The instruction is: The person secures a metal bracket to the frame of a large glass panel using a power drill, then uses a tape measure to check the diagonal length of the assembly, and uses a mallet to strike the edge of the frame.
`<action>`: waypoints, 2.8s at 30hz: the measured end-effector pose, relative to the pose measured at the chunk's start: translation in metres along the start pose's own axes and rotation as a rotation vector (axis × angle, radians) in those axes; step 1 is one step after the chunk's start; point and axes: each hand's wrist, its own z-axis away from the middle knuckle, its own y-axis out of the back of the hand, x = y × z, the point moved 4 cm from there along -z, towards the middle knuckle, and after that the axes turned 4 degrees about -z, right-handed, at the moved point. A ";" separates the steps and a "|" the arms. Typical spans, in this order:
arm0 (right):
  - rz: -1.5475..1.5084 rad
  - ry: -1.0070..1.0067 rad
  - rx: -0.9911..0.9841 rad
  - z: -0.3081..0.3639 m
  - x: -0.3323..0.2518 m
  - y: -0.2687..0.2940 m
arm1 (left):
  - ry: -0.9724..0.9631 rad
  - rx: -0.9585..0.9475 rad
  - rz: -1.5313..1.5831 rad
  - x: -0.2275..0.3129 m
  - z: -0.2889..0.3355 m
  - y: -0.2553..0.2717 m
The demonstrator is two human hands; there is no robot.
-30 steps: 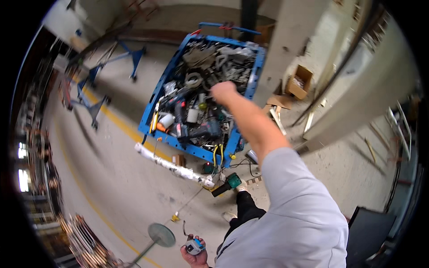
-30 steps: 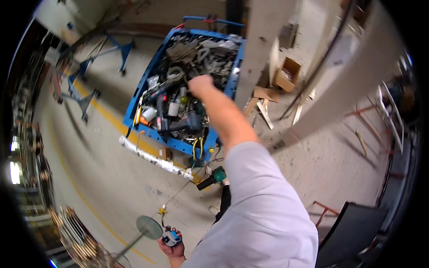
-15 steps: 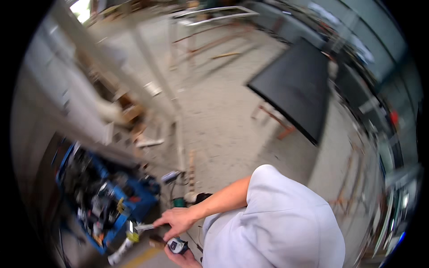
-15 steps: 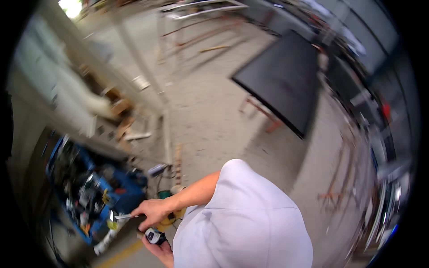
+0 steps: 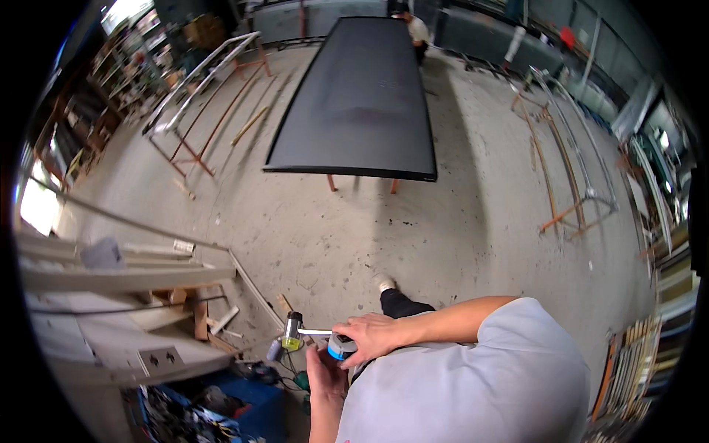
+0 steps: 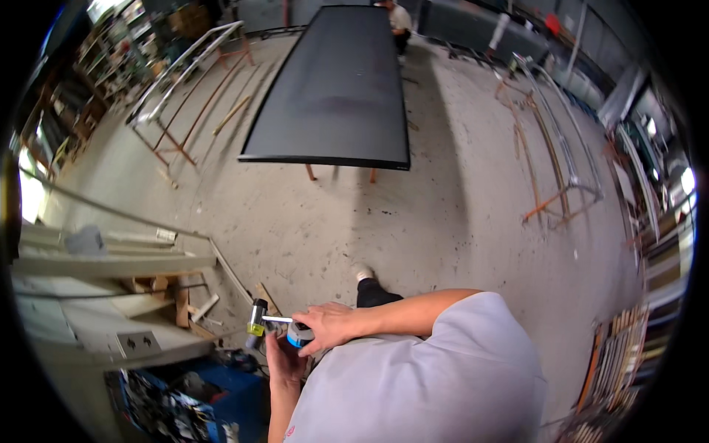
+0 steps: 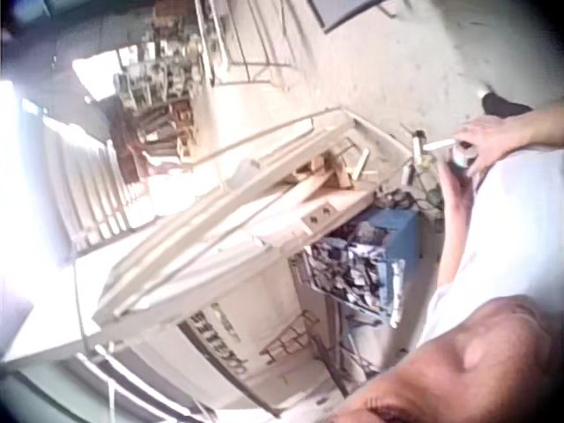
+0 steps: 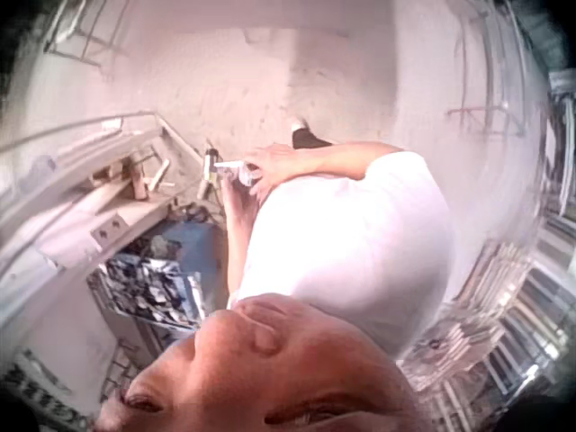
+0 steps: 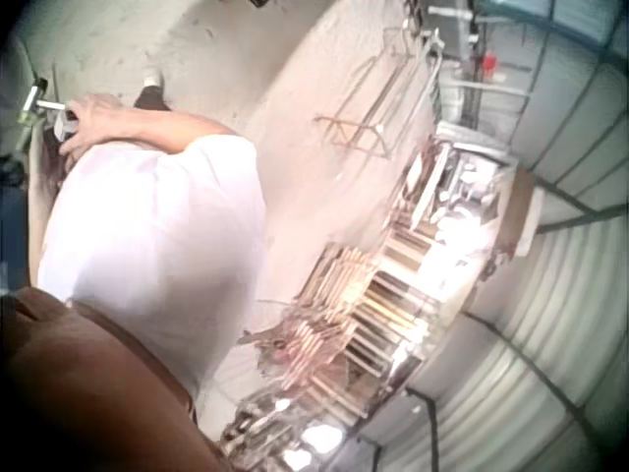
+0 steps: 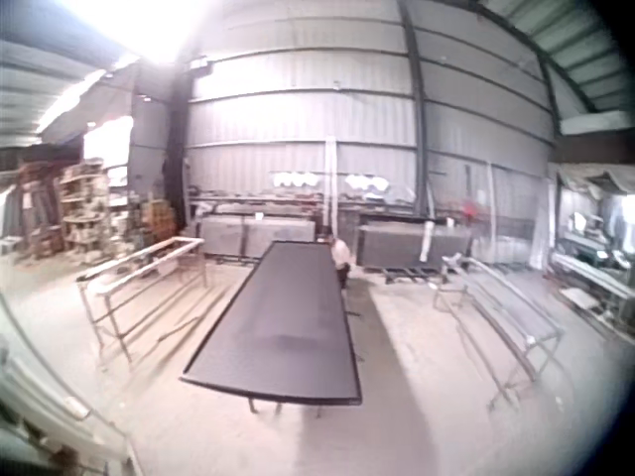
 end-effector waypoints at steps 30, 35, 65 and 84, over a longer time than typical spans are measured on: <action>-1.635 0.102 0.942 -0.015 0.308 0.345 | -0.410 -0.004 -1.392 0.198 -0.596 -0.393; -1.729 -0.051 1.496 -0.040 0.290 0.333 | -0.291 -0.076 -1.216 0.195 -0.684 -0.421; -0.600 -0.202 1.421 -0.015 0.290 0.314 | -0.500 -0.747 -1.694 0.147 -0.629 -0.468; -1.081 -1.064 0.738 0.104 0.346 0.167 | -0.047 -0.592 -0.326 0.239 -0.566 -0.635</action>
